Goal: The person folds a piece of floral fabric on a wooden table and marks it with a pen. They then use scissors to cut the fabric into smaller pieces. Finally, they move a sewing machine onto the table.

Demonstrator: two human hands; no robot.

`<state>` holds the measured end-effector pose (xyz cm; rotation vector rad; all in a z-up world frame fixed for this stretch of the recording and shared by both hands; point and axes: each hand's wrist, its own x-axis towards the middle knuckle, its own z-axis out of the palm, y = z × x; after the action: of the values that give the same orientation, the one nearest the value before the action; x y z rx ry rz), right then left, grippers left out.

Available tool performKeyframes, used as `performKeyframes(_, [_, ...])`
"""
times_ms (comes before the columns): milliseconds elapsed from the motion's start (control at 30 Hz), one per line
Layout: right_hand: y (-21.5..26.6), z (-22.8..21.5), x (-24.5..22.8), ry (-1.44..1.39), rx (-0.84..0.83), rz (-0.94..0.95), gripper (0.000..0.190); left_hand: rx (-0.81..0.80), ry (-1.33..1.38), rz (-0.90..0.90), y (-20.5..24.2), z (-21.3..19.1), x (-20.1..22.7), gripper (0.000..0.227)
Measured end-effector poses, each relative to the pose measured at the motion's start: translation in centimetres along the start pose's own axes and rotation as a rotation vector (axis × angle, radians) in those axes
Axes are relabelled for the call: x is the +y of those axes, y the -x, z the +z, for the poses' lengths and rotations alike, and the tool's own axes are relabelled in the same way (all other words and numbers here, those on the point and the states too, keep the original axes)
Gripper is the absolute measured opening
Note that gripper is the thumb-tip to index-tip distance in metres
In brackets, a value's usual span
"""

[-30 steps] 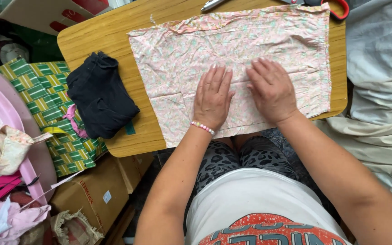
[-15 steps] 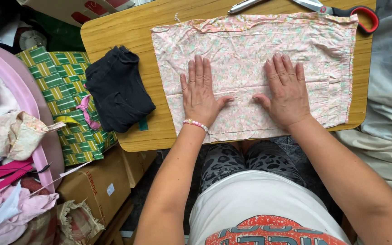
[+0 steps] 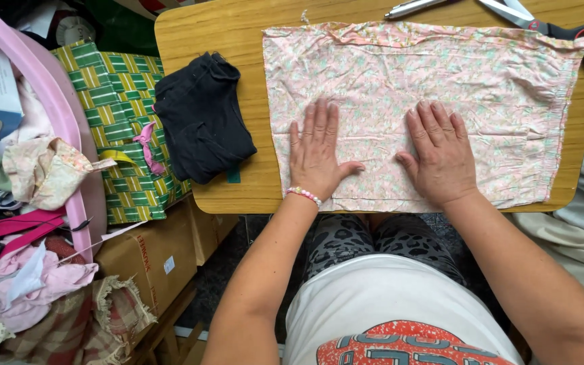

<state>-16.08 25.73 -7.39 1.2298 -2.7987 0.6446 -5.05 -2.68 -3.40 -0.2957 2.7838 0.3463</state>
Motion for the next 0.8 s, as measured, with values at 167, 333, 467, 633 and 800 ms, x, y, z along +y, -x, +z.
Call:
performKeyframes(167, [0.0, -0.7, -0.7, -0.017, 0.007, 0.004, 0.087, 0.091, 0.038, 0.037, 0.1, -0.7, 2.3, 0.151])
performKeyframes(333, [0.2, -1.0, -1.1, 0.034, 0.015, -0.03, 0.088, 0.02, -0.253, 0.197, -1.0, 0.5, 6.4, 0.143])
performKeyframes(467, [-0.1, -0.5, -0.6, 0.006, -0.015, 0.011, 0.1, 0.014, -0.21, 0.213, -2.0, 0.7, 5.0, 0.154])
performKeyframes(633, [0.1, -1.8, -0.7, 0.006, -0.008, 0.026, 0.102, 0.032, -0.16, 0.246, -2.0, 0.9, 5.6, 0.152])
performKeyframes(800, [0.9, -1.1, 0.2, 0.042, -0.051, 0.04, 0.108, 0.007, -0.102, 0.325, -2.3, 2.0, 6.1, 0.15])
